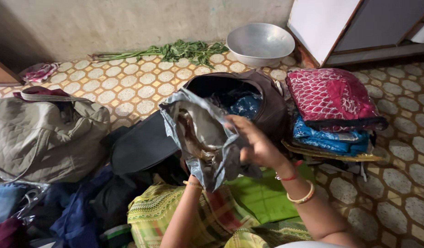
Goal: The person removes various pieces of clothing and fabric items from plastic bags and a large brown duffel bag, unfolding them and then placing them back into the duffel bag.
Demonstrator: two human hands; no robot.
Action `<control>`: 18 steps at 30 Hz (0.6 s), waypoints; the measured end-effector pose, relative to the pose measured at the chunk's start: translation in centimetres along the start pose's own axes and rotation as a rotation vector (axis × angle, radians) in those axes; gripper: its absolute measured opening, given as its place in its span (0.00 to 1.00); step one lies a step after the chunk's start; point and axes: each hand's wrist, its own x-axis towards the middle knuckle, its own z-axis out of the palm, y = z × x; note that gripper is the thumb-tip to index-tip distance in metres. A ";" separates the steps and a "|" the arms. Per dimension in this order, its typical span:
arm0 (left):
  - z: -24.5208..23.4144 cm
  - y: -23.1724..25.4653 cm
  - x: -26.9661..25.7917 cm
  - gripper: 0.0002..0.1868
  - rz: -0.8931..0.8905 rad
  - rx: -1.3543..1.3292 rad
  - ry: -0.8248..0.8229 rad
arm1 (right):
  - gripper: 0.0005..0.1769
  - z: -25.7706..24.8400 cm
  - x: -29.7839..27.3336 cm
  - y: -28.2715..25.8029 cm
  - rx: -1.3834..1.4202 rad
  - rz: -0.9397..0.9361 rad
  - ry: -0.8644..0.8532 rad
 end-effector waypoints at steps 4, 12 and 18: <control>0.4 -0.3 -1.0 0.51 -0.017 0.023 -0.006 | 0.77 4.7 -2.3 0.7 -0.407 0.013 -0.086; 14.9 0.9 -5.1 0.51 0.665 0.343 -0.223 | 0.14 1.8 -1.1 7.4 -0.332 0.099 0.521; 24.3 1.2 -12.1 0.55 0.646 0.559 -0.725 | 0.28 -18.8 -5.7 5.3 -0.321 0.398 1.308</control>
